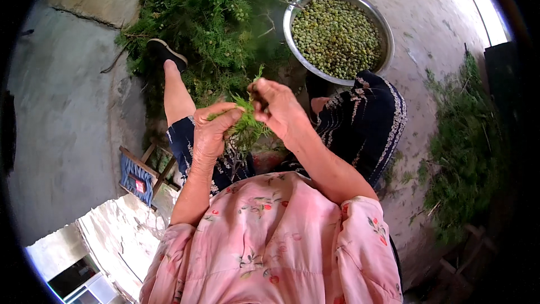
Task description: The person picks small green seeds from conifer-like branches by hand and places them into a metal bowl.
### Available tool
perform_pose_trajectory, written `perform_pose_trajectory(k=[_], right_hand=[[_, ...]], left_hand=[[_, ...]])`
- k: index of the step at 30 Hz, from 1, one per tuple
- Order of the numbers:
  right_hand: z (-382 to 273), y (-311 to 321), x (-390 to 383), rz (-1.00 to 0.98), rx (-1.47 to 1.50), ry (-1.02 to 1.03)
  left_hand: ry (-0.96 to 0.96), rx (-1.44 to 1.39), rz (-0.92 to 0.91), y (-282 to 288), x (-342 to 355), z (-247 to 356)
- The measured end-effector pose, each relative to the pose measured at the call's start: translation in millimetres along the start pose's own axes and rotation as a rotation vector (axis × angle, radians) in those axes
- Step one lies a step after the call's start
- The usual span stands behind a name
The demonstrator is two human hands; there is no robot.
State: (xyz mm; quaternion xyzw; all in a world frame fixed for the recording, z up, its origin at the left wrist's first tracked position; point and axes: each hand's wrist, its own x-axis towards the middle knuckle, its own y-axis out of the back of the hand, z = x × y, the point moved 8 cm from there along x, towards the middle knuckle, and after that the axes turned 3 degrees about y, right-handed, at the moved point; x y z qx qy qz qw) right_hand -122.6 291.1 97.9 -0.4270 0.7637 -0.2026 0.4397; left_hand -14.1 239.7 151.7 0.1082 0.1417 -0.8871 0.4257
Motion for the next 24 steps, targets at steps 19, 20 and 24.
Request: perform_pose_trajectory(k=[19, 20, 24], right_hand=[[-129, 107, 13, 0.463, 0.055, 0.556], [-100, 101, 11, 0.453, -0.005, 0.472], [13, 53, -11, 0.267, -0.008, -0.038]], left_hand=[[-0.541, -0.001, -0.060, 32, -4, 46], [-0.611, 0.109, -0.031, 37, -7, 50], [-0.572, 0.015, -0.025, 40, -9, 60]])
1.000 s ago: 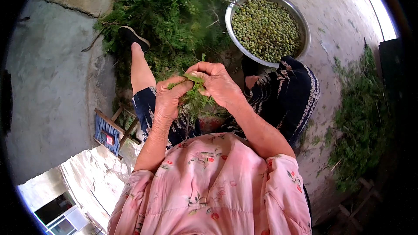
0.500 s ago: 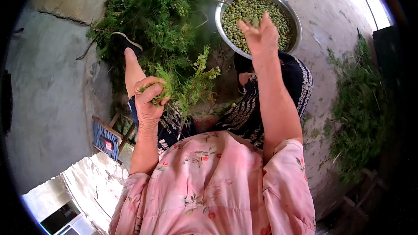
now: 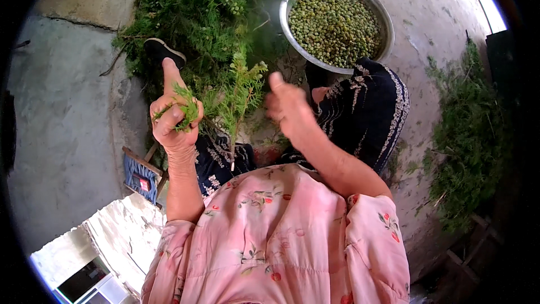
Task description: The person picks small green seeds from conifer-like branches by hand and places them into a metal bowl.
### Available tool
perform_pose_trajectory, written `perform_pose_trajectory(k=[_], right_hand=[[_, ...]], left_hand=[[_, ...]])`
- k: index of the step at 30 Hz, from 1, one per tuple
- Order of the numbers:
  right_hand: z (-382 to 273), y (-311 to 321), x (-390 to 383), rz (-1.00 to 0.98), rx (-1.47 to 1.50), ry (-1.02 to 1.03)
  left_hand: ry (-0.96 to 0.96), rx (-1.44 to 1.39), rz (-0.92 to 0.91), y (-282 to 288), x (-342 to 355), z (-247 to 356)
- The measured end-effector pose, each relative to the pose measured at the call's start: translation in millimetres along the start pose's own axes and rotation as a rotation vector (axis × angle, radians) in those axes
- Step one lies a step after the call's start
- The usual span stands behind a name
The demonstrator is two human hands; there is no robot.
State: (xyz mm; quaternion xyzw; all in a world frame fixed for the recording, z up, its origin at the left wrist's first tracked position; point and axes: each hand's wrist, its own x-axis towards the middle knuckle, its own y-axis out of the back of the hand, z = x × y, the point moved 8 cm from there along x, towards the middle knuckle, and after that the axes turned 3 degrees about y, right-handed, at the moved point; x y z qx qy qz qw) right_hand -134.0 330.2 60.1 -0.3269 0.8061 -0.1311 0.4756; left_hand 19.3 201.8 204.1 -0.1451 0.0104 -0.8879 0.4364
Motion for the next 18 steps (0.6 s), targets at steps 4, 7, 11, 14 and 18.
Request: perform_pose_trajectory(k=[4, 7, 11, 14, 18], right_hand=[[54, -41, -16, -0.104, 0.028, -0.350], [62, -61, -12, -0.243, 0.099, -0.318], [45, -51, 0, -0.224, 0.032, -0.084], [40, -50, 6, -0.196, 0.032, 0.050], [34, -38, 23, -0.164, -0.180, 0.296]], left_hand=[[0.179, -0.152, 0.052, -16, -2, 7], [0.142, -0.152, 0.088, -15, -6, 12], [0.086, -0.354, 0.162, 5, -16, 3], [0.127, -0.542, 0.114, 11, -16, -6], [0.402, 0.079, 0.725, 67, -36, -45]])
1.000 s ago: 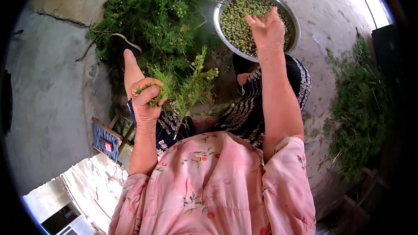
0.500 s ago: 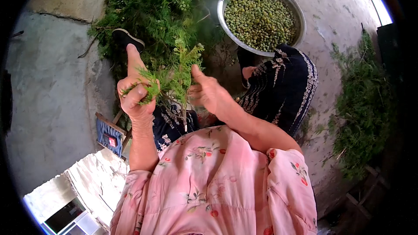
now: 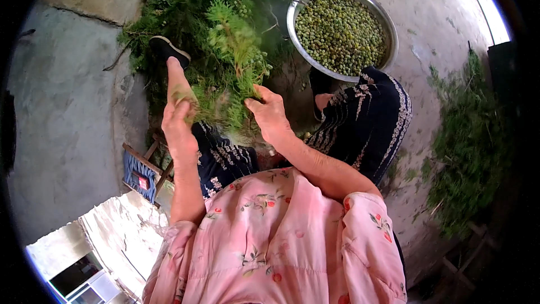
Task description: The person picks small green seeds from conifer-like branches by hand and places them into a metal bowl.
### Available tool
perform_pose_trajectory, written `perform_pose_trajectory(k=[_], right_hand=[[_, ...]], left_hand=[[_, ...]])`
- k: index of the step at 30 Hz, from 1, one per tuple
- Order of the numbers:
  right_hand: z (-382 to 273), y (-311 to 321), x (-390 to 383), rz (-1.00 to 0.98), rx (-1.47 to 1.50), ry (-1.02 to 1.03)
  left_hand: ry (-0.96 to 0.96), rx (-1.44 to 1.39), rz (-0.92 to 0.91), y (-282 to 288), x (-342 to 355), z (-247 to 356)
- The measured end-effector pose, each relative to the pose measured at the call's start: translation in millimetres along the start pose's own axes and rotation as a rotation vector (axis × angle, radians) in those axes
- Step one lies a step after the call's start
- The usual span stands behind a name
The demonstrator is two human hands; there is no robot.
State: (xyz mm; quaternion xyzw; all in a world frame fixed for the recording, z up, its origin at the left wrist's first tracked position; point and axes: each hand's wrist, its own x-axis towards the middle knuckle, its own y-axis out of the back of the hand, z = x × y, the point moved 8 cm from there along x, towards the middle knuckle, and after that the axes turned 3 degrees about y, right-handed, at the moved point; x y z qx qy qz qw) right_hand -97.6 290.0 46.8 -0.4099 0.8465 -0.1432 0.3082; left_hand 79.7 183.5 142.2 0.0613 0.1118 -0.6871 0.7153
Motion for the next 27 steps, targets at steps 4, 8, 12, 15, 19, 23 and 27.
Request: perform_pose_trajectory(k=[4, 8, 12, 15, 19, 23, 27], right_hand=[[-7, 5, -3, 0.025, -0.268, 0.233], [-38, -13, -26, 0.047, -0.600, 0.613], [-48, -32, -47, 0.005, -0.750, 0.681], [-41, -36, -51, -0.052, -0.769, 0.644], [-43, -39, -52, -0.170, -0.828, 0.607], [-71, -39, -57, -0.172, -0.900, 0.816], [-88, -16, -48, 0.035, -0.764, 0.721]], left_hand=[[-0.450, 0.399, 0.001, -7, -9, 29], [-0.194, 0.253, -0.419, -70, -20, 4], [0.044, 0.082, -0.413, -79, -18, -18], [0.351, -0.075, -0.368, -75, -8, -50], [0.404, -0.200, -0.288, -74, -10, -56], [0.441, -0.299, -0.274, -68, -15, -55], [0.356, -0.034, -0.293, -56, -16, -54]])
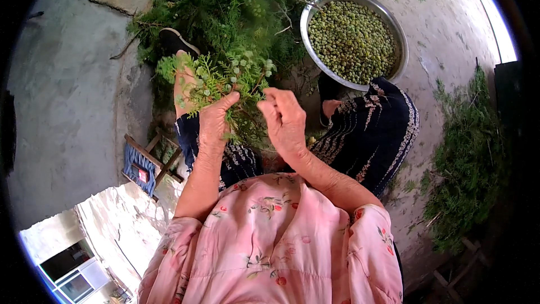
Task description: The person picks small green seeds from conifer-like branches by hand and places them into a metal bowl.
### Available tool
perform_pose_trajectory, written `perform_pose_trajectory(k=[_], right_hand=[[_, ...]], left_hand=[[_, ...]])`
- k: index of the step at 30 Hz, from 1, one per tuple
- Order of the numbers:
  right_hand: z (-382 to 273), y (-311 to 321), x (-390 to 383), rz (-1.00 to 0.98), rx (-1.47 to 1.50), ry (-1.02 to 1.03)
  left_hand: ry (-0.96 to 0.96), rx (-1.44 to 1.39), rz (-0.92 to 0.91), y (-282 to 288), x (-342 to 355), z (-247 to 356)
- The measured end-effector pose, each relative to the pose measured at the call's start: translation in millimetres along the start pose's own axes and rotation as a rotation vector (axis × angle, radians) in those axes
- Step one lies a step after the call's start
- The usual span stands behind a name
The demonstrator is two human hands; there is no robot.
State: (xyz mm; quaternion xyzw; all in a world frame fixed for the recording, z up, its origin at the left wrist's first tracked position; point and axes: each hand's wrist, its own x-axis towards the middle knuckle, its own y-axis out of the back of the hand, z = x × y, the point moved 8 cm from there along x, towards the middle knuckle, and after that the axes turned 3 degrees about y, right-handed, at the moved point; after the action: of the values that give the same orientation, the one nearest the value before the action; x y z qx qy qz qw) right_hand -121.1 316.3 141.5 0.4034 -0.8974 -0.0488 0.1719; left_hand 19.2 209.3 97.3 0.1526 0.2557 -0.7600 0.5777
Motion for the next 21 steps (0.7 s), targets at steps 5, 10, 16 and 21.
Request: perform_pose_trajectory(k=[5, 10, 16, 21], right_hand=[[-23, -9, 30, 0.020, 0.087, 0.158], [-25, -28, 43, -0.102, 0.002, 0.191], [-23, -32, 45, -0.127, -0.087, 0.354], [-9, -32, 47, -0.232, 0.320, -0.171]], left_hand=[[-0.013, 0.284, -0.038, -8, -12, 7], [-0.084, 0.475, -0.002, -4, -15, 11], [0.036, 0.497, 0.039, -2, -19, 10], [0.073, 0.417, 0.079, 2, -19, 8]])
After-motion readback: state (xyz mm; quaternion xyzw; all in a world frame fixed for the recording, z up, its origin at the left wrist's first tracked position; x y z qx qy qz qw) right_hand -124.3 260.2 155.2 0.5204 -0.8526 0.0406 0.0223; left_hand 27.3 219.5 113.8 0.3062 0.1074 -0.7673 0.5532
